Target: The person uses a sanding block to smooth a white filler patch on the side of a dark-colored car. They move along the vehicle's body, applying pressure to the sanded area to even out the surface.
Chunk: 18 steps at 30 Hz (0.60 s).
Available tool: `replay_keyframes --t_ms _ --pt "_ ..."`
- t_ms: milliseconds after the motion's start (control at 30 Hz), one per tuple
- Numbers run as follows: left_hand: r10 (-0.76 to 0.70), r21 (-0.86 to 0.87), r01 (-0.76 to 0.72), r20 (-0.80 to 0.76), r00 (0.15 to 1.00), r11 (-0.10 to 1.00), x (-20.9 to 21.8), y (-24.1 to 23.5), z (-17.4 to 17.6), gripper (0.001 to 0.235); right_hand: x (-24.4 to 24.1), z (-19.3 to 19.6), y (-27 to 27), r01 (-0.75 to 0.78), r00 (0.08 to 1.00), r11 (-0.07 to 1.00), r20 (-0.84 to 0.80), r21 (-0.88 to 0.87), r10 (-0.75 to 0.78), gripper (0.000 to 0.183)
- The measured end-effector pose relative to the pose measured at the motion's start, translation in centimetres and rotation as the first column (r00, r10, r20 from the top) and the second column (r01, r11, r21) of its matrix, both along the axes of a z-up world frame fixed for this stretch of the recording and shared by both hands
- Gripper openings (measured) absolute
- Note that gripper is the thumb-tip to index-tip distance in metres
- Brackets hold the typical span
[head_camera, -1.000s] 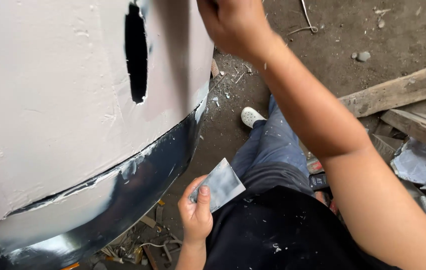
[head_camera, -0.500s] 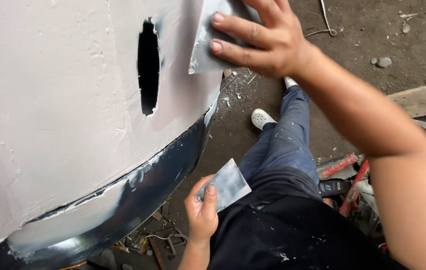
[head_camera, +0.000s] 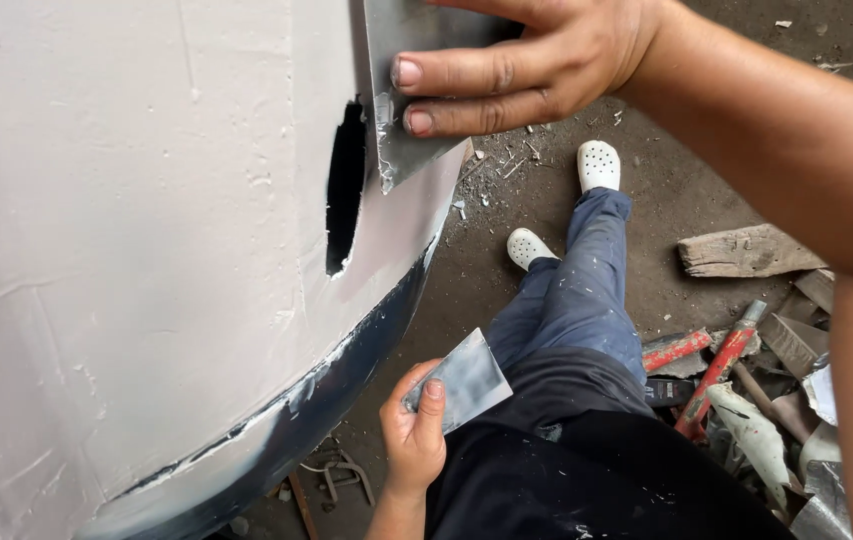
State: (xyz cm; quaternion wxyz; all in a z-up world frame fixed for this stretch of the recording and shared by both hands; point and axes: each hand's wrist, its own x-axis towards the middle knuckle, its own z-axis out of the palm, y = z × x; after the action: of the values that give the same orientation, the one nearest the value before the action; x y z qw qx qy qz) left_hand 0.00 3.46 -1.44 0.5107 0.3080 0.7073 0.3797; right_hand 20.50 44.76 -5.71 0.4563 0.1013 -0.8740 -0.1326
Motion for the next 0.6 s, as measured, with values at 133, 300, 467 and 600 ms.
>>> replay_keyframes --t_ms 133,300,467,600 --pt "0.016 0.015 -0.016 0.021 1.0 1.0 -0.2 0.1 -0.6 0.032 -1.5 -1.2 1.8 -0.11 0.994 0.992 0.017 0.055 0.11 0.038" --pt "0.036 -0.018 -0.036 0.014 0.999 0.999 -0.2 0.2 -0.7 0.031 -1.1 -2.5 1.7 -0.16 0.982 0.98 0.081 -0.121 0.171 0.035" --pt "0.003 0.011 -0.003 0.005 1.0 1.0 0.9 1.0 0.0 0.032 2.3 -0.7 0.0 -0.047 0.985 0.987 0.154 -0.154 0.071 0.031" --pt "-0.017 0.014 0.017 0.017 1.0 1.0 1.6 0.6 0.5 0.032 2.3 -1.8 -4.3 0.185 0.983 0.857 0.078 -0.482 -0.169 0.023"
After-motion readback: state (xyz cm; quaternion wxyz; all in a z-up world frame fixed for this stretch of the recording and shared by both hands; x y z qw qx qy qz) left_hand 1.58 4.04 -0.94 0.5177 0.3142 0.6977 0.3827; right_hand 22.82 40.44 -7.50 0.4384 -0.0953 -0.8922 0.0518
